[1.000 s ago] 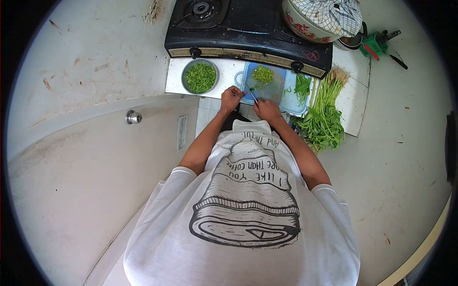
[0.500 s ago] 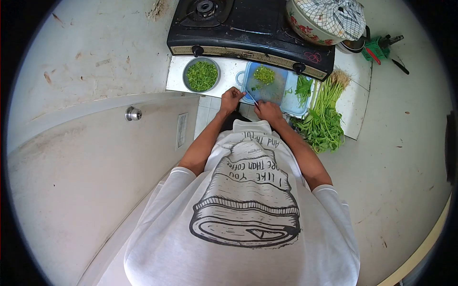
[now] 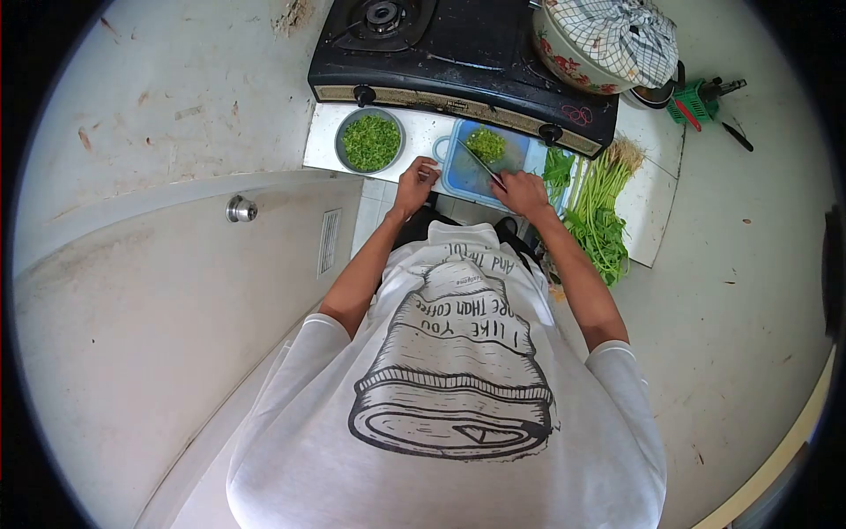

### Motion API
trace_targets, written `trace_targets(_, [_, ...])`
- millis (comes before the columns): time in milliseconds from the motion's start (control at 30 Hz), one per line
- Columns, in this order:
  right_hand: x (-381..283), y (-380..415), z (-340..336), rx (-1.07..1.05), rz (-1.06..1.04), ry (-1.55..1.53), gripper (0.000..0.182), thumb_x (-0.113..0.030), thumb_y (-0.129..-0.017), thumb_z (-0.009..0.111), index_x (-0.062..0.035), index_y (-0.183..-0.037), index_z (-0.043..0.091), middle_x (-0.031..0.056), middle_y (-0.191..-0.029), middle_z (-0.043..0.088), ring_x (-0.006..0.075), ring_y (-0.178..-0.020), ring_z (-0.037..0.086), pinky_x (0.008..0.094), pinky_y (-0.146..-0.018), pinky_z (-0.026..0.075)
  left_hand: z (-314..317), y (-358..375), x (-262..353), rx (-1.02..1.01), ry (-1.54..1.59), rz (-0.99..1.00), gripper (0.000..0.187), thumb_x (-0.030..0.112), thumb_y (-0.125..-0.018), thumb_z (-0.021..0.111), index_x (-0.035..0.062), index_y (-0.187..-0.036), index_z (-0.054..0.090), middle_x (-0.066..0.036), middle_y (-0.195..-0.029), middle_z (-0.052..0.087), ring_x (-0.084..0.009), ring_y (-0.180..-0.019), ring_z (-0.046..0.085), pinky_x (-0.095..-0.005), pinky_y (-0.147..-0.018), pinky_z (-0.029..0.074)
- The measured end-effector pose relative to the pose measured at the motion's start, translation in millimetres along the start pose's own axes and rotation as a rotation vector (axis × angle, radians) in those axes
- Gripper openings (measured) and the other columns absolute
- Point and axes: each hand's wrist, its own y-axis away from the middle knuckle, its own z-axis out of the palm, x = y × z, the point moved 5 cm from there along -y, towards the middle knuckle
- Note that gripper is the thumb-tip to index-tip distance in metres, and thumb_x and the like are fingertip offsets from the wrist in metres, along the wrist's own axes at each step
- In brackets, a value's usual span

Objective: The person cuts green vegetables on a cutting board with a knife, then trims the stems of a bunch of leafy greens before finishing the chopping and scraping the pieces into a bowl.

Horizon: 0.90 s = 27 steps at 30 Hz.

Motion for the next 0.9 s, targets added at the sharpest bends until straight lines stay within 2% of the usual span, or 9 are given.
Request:
trace_targets(133, [-5.2,1.2,-17.0,0.038,0.026,-0.020,0.042,-0.048,-0.097,0.058,-0.0083,-0.096,0.071,0.0223,-0.077,0.070,0.0418,-0.075,0.070,0.0523,-0.069,0.056,8.6,5.1,63.5,-0.021,-0.109,0.175,0.049,0.003,-0.093,0.063,0.0112,-0.141,0.053,-0.010,-0.086,0.069,-0.0194,-0.071,0.067,-0.0330,-0.068,0.054])
trace_targets(233, [-8.5,3.0,-21.4,0.078,0.035,-0.056,0.040,-0.047,-0.096,0.061,-0.0082,-0.095,0.071,0.0215,-0.075,0.070,0.0416,-0.072,0.070,0.0517,-0.068,0.056,20.0,-1.4,75.2,-0.163,-0.221,0.301,0.051,0.002,-0.092,0.063,0.0127,-0.141,0.054,-0.011,-0.090,0.069,-0.0212,-0.075,0.069,-0.0340,-0.070,0.055])
trace_targets(267, [-10.2,3.8,-22.0,0.084,0.049,-0.060,0.039,-0.046,-0.095,0.062,-0.0076,-0.095,0.071,0.0212,-0.074,0.070,0.0416,-0.072,0.070,0.0513,-0.068,0.056,23.4,-2.4,78.7,-0.214,-0.266,0.357,0.050,0.003,-0.091,0.062,0.0135,-0.140,0.056,-0.013,-0.095,0.068,-0.0254,-0.081,0.069,-0.0367,-0.074,0.056])
trace_targets(367, [-15.4,8.3,-24.3,0.146,0.055,-0.073,0.035,-0.043,-0.093,0.065,-0.0084,-0.095,0.069,0.0202,-0.072,0.070,0.0411,-0.069,0.070,0.0505,-0.065,0.056,32.3,-6.9,87.5,-0.305,-0.379,0.429,0.052,0.008,-0.092,0.065,0.0158,-0.143,0.056,-0.015,-0.097,0.069,-0.0286,-0.088,0.070,-0.0408,-0.081,0.056])
trace_targets(467, [-19.8,12.7,-22.5,0.198,0.057,-0.095,0.032,-0.041,-0.092,0.067,-0.0090,-0.095,0.067,0.0198,-0.072,0.070,0.0406,-0.068,0.070,0.0503,-0.063,0.055,35.7,-16.2,86.3,-0.356,-0.512,0.513,0.049,0.008,-0.092,0.060,0.0151,-0.141,0.057,-0.018,-0.106,0.068,-0.0358,-0.092,0.068,-0.0458,-0.082,0.055])
trace_targets(567, [-22.0,15.8,-24.0,0.217,0.085,-0.107,0.031,-0.039,-0.091,0.068,-0.0086,-0.093,0.066,0.0195,-0.071,0.070,0.0402,-0.067,0.069,0.0503,-0.062,0.055,34.7,-29.0,83.7,-0.387,-0.512,0.499,0.052,0.008,-0.091,0.060,0.0166,-0.142,0.057,-0.019,-0.108,0.069,-0.0374,-0.093,0.069,-0.0469,-0.083,0.055])
trace_targets(667, [-22.6,16.5,-21.3,0.222,0.131,-0.126,0.031,-0.039,-0.091,0.068,-0.0083,-0.093,0.065,0.0190,-0.071,0.070,0.0399,-0.065,0.069,0.0500,-0.062,0.055,34.5,-39.0,85.4,-0.452,-0.533,0.421,0.054,0.008,-0.090,0.060,0.0179,-0.142,0.057,-0.018,-0.102,0.071,-0.0375,-0.089,0.069,-0.0470,-0.081,0.055])
trace_targets(767, [-24.5,17.9,-18.3,0.249,0.182,-0.140,0.031,-0.039,-0.091,0.069,-0.0082,-0.093,0.065,0.0188,-0.072,0.070,0.0398,-0.065,0.069,0.0494,-0.062,0.055,38.8,-38.3,94.8,-0.616,-0.521,0.426,0.054,0.009,-0.092,0.062,0.0189,-0.145,0.055,-0.022,-0.103,0.072,-0.0358,-0.089,0.072,-0.0462,-0.082,0.056])
trace_targets(900, [-29.0,21.3,-10.7,0.324,0.228,-0.186,0.030,-0.038,-0.091,0.069,-0.0078,-0.092,0.065,0.0186,-0.073,0.070,0.0400,-0.065,0.069,0.0492,-0.062,0.056,40.9,-41.6,93.6,-0.643,-0.554,0.556,0.054,0.010,-0.091,0.062,0.0198,-0.144,0.055,-0.021,-0.098,0.073,-0.0362,-0.085,0.071,-0.0470,-0.078,0.056])
